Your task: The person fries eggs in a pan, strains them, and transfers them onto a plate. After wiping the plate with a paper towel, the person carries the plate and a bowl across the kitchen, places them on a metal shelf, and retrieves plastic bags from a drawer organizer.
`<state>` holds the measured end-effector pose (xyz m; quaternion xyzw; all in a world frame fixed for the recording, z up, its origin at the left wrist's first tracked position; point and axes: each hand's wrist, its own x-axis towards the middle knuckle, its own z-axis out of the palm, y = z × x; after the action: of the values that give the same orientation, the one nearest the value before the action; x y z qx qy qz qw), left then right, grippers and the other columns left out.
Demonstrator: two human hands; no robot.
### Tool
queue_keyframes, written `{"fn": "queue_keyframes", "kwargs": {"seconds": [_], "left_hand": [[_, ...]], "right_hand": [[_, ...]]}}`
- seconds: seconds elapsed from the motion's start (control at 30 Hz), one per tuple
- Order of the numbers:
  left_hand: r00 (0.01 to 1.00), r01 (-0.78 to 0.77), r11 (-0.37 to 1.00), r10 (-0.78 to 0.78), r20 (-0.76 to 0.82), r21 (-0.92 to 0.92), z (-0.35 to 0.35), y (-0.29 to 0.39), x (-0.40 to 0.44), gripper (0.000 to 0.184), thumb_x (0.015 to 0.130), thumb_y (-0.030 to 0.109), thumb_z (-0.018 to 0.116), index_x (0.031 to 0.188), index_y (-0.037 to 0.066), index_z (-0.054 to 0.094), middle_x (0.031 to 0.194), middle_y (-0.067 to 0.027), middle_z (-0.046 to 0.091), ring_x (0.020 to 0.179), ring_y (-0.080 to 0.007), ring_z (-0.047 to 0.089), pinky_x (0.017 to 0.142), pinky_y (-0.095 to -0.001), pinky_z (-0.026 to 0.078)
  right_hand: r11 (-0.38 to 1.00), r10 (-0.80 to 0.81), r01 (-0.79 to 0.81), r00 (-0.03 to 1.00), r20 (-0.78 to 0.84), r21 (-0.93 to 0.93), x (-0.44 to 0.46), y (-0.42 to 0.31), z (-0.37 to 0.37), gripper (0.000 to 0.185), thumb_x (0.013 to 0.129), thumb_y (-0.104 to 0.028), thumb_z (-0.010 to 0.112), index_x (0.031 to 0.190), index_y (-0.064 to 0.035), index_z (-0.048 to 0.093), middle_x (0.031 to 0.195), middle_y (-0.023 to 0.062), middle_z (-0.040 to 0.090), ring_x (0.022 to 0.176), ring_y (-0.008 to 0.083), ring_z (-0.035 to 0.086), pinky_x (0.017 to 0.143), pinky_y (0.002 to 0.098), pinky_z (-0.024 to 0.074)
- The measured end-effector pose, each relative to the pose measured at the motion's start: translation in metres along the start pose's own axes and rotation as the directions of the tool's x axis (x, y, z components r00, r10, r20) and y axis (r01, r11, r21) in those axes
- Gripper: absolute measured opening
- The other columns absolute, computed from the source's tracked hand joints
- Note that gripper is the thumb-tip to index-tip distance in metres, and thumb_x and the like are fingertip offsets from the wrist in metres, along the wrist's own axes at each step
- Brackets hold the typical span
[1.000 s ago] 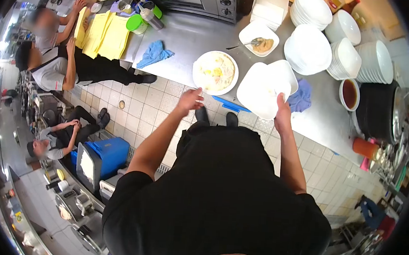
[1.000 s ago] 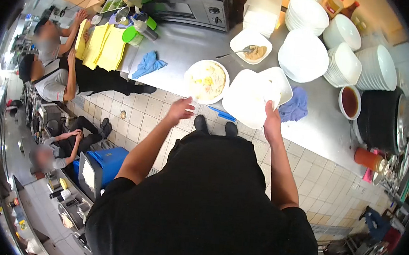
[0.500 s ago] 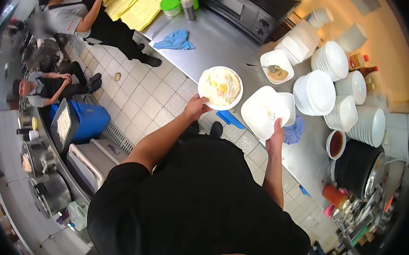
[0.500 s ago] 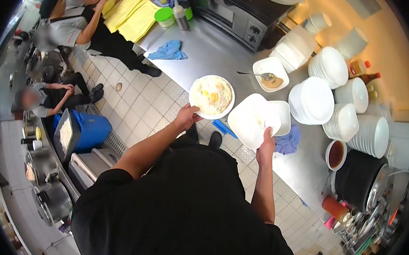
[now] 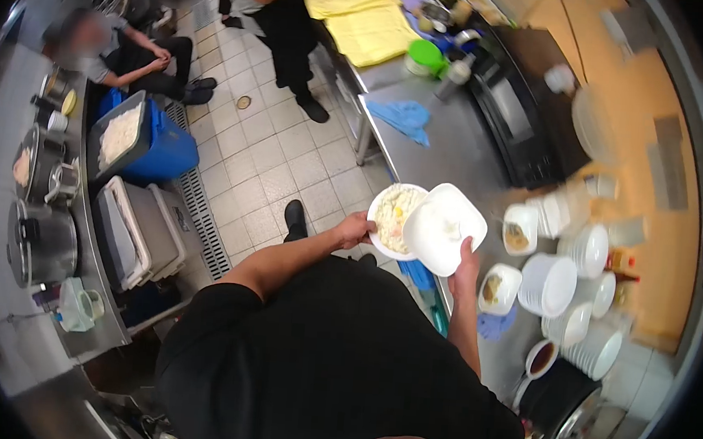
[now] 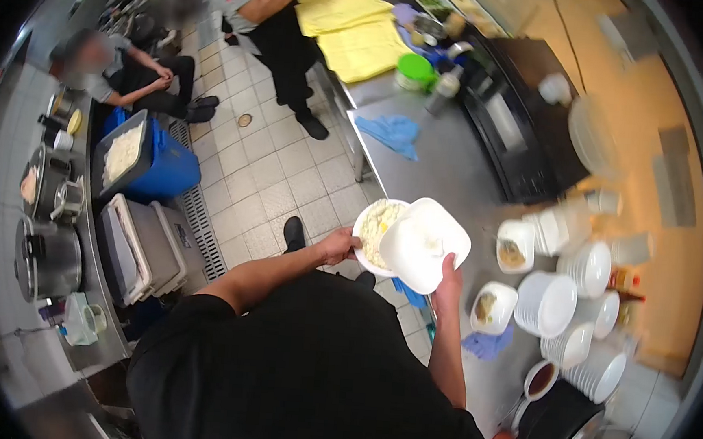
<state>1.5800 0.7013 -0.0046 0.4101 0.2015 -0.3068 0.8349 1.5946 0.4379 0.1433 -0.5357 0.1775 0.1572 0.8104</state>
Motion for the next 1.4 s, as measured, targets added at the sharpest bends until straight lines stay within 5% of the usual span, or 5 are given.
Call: {"fn": "queue_keyframes", "kwargs": {"seconds": [0.23,0.57,0.93,1.1,1.4], "left_hand": [[0.988,-0.132,0.986,0.123,-0.09,-0.105,-0.146,0.093,-0.079,0.039,0.084,-0.004,0.05,0.121,0.003,0.053,0.11,-0.0095,0.065,0.093,-0.0204,0.067,0.076,-0.0344,0.059],[0.861,-0.32,0.931,0.207,-0.465,-0.176,-0.409,0.263,-0.206,0.039,0.079,-0.006,0.049,0.119,-0.001,0.052,0.11,-0.0139,0.064,0.094,-0.0242,0.067,0.078,-0.0381,0.059],[0.726,-0.541,0.778,0.242,-0.643,-0.319,-0.602,0.464,-0.201,0.047,0.078,-0.006,0.044,0.125,-0.001,0.042,0.117,-0.0183,0.058,0.1,-0.0309,0.063,0.08,-0.0458,0.058],[0.696,-0.575,0.735,0.208,-0.687,-0.36,-0.663,0.576,-0.183,0.048,0.078,-0.006,0.043,0.126,0.002,0.041,0.121,-0.0179,0.056,0.104,-0.0322,0.062,0.083,-0.0479,0.056],[0.76,-0.542,0.799,0.333,-0.559,-0.261,-0.826,0.81,-0.095,0.055,0.077,-0.006,0.043,0.131,0.001,0.037,0.124,-0.0183,0.054,0.105,-0.0317,0.061,0.081,-0.0463,0.057]], "right_hand": [[0.99,0.138,-0.116,0.932,0.335,-0.086,0.071,0.049,0.177,0.055,0.101,-0.036,0.04,0.137,0.0053,0.033,0.134,0.0176,0.048,0.12,0.0262,0.052,0.101,0.037,0.0419],[0.947,0.32,-0.272,0.847,0.424,-0.171,0.157,0.145,0.482,0.051,0.101,-0.034,0.041,0.132,0.0059,0.04,0.127,0.0155,0.053,0.114,0.0222,0.055,0.097,0.0341,0.0428],[0.871,0.483,-0.284,0.645,0.591,-0.401,0.341,0.203,0.788,0.052,0.1,-0.036,0.044,0.131,0.0052,0.043,0.125,0.0135,0.055,0.112,0.0196,0.055,0.096,0.0328,0.0435],[0.889,0.442,-0.239,0.67,0.597,-0.39,0.416,0.186,0.945,0.049,0.1,-0.034,0.044,0.13,0.0048,0.044,0.124,0.012,0.056,0.111,0.0179,0.055,0.094,0.0313,0.0436],[0.966,0.254,-0.19,0.833,0.492,-0.177,0.534,0.184,1.101,0.05,0.101,-0.032,0.043,0.134,0.0042,0.039,0.128,0.0121,0.052,0.116,0.0202,0.052,0.098,0.0336,0.0407]]}}
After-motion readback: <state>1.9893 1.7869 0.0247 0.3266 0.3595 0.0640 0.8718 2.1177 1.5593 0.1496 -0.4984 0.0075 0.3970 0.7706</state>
